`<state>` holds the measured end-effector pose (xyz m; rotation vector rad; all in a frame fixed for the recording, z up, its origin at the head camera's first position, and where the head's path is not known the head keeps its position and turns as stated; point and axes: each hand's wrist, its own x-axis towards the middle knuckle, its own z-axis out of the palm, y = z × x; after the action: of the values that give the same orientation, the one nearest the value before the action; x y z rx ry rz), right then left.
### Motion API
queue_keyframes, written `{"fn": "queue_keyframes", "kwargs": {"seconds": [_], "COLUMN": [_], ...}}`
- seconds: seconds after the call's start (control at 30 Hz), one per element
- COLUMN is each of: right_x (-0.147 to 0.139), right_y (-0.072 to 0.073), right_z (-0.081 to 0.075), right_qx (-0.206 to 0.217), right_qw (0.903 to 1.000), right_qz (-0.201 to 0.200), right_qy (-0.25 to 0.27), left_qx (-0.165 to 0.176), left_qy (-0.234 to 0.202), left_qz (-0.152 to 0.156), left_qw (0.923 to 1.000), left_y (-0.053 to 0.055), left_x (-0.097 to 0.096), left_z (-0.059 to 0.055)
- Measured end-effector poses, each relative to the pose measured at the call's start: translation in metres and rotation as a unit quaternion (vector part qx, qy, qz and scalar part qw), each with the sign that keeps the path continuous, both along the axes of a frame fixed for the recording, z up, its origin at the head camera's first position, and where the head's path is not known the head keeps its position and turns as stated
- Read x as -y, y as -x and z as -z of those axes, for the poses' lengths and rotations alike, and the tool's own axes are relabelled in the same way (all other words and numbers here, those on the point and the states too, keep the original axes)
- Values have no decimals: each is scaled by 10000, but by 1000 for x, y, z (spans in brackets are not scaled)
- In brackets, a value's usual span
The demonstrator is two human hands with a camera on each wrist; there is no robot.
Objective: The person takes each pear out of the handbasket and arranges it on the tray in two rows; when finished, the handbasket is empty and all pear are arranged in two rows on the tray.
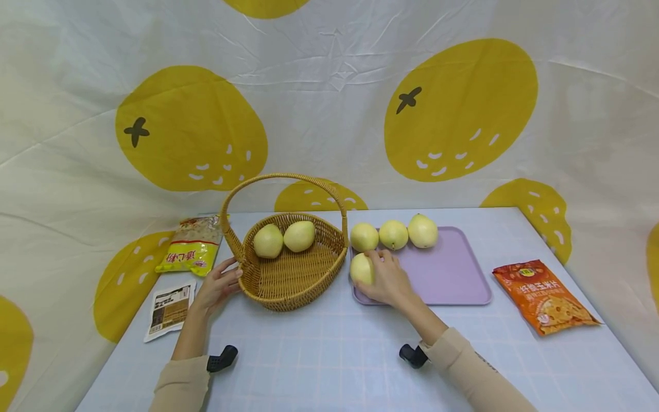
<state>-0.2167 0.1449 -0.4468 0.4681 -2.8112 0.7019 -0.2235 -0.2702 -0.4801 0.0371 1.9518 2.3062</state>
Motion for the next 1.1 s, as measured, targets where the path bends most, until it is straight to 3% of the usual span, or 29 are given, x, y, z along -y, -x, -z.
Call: {"fn": "queue_keyframes", "kwargs": {"seconds": [0.37, 0.7, 0.93, 1.1], "right_x": [1, 3, 9, 31], "right_y": [1, -1, -1, 2], "right_z": [1, -6, -22, -44], "right_qx": [-109, 56, -660, -1390], "right_qw": [9999, 9996, 9973, 9860], "right_qz": [-55, 24, -289, -915], "right_qy": [68, -275, -167, -114], "left_qx": [116, 145, 113, 73], "left_qy": [-26, 9, -107, -141], "left_qz": [-59, -52, -28, -3], "left_qw": [9999, 9999, 9999, 9999], "left_y": [-1, 0, -1, -1], "left_x": [-1, -2, -2, -2], "left_z": [-2, -3, -2, -3]}}
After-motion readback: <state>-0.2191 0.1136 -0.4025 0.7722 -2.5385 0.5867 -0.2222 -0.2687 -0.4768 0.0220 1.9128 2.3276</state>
